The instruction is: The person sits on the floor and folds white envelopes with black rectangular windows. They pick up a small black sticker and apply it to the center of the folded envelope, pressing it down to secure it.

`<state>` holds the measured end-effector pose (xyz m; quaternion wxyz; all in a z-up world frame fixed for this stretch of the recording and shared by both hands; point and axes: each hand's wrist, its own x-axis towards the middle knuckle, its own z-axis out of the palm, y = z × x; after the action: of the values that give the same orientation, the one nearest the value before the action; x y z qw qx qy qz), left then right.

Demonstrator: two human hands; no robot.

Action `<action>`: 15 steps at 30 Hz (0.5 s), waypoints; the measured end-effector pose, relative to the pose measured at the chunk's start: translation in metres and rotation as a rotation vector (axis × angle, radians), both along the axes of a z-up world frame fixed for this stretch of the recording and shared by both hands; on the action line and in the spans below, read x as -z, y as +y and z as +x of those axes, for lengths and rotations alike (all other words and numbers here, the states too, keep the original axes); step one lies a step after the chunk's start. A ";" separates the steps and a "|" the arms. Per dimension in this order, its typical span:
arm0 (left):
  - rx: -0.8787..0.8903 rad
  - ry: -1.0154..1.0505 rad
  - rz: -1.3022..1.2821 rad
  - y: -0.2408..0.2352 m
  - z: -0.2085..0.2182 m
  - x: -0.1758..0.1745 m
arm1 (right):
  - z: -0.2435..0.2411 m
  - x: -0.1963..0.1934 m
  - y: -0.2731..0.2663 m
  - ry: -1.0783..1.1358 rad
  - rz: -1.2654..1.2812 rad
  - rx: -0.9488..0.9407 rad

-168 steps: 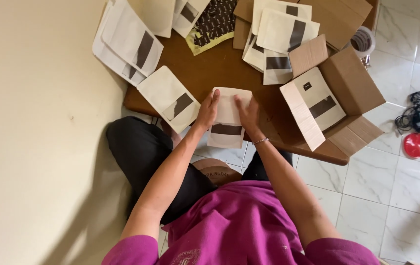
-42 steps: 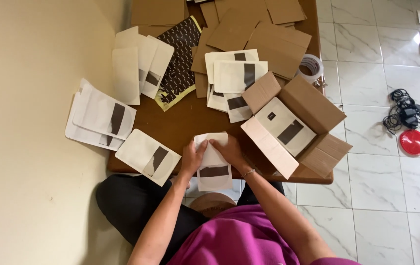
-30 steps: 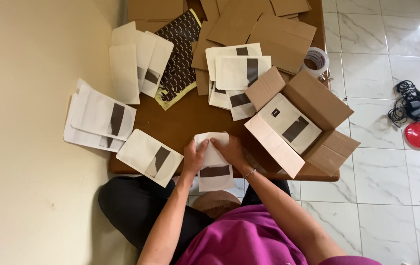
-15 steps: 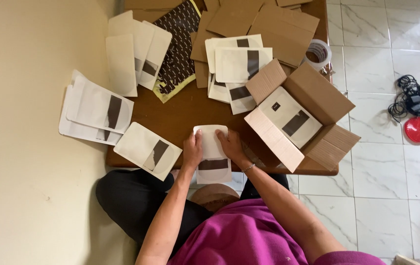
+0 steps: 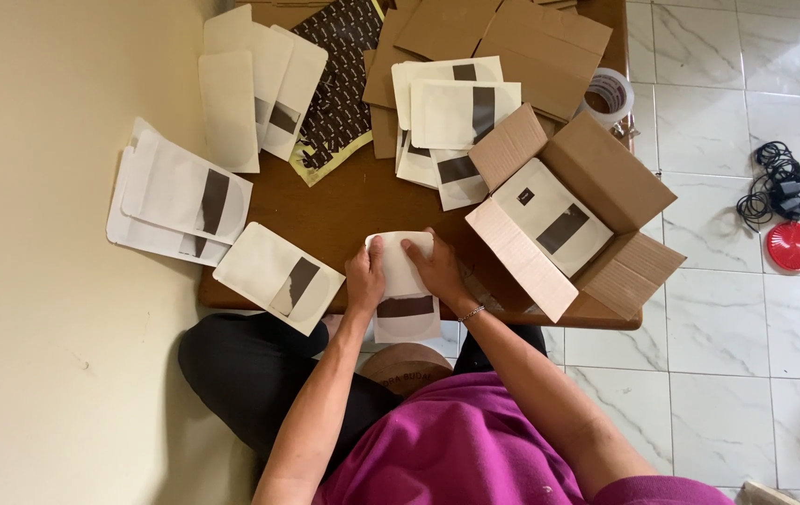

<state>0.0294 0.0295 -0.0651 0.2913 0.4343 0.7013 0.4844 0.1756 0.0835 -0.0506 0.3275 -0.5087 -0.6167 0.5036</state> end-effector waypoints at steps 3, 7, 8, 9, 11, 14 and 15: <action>0.001 0.007 0.012 -0.001 0.005 -0.010 | -0.003 -0.017 0.002 0.080 -0.014 0.021; -0.008 -0.102 0.012 0.000 0.005 -0.013 | 0.007 -0.008 0.008 0.118 -0.039 0.054; -0.008 -0.110 0.011 0.001 0.003 0.001 | 0.005 -0.003 0.008 0.129 -0.053 0.053; -0.008 -0.117 0.011 0.002 -0.001 0.014 | 0.003 0.002 0.009 0.139 -0.067 0.052; -0.002 -0.122 0.009 0.002 -0.003 0.014 | 0.003 0.006 0.009 0.137 -0.063 0.049; 0.019 -0.148 -0.047 0.001 -0.003 -0.009 | 0.002 0.011 0.008 0.125 -0.026 0.047; 0.032 -0.171 -0.102 0.000 -0.003 -0.020 | 0.002 0.013 0.008 0.115 0.007 0.044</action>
<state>0.0267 0.0293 -0.0451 0.3796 0.3871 0.6907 0.4785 0.1771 0.0911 -0.0632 0.3752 -0.4913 -0.5874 0.5224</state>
